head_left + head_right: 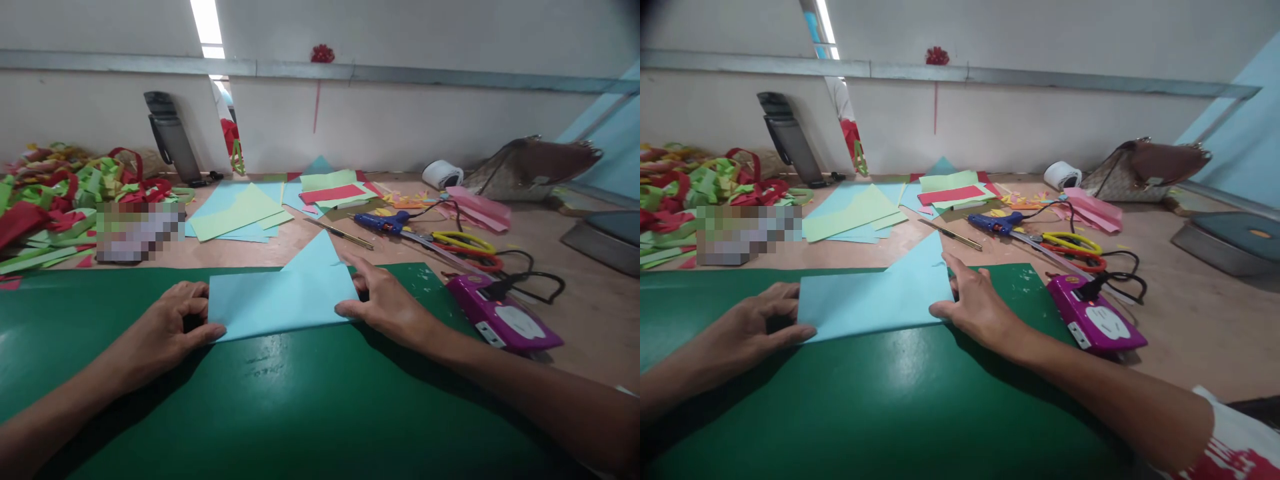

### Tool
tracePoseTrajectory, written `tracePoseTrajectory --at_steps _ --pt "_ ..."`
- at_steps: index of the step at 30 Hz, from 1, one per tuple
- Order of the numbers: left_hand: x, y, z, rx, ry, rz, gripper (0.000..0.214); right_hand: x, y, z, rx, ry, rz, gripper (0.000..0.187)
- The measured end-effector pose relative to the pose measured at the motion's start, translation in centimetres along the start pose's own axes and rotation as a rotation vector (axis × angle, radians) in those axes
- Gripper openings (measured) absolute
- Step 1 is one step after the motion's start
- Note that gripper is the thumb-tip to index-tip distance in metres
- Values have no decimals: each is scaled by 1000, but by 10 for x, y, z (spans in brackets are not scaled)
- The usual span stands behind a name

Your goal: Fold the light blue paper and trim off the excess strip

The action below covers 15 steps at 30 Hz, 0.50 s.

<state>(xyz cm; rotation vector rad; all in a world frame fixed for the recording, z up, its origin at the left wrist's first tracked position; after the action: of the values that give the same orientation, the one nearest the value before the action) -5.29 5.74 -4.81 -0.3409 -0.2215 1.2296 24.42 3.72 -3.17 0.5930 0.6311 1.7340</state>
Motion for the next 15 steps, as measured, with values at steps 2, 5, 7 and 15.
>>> tracePoseTrajectory --at_steps 2,5,7,15 --pt "1 0 0 -1 7 1 44 0 -1 0 -6 -1 -3 80" --pt "1 0 -1 1 28 11 45 0 -1 0 -41 -9 -20 80" --pt "1 0 -1 2 33 16 45 0 0 1 -74 -18 -18 78" --pt "-2 -2 2 -8 0 -2 43 -2 0 1 -124 -20 33 63"
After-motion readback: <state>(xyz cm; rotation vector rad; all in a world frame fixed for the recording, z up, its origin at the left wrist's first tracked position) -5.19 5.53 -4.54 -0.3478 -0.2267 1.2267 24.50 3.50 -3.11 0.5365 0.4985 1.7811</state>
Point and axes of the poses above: each hand's wrist, its own x-axis towards the middle knuckle, its own z-axis out of the back of the hand, y = z × x, the point moved 4 cm from there along x, towards the middle knuckle, and after that the axes turned 10 degrees about z, right-handed, at the moved point
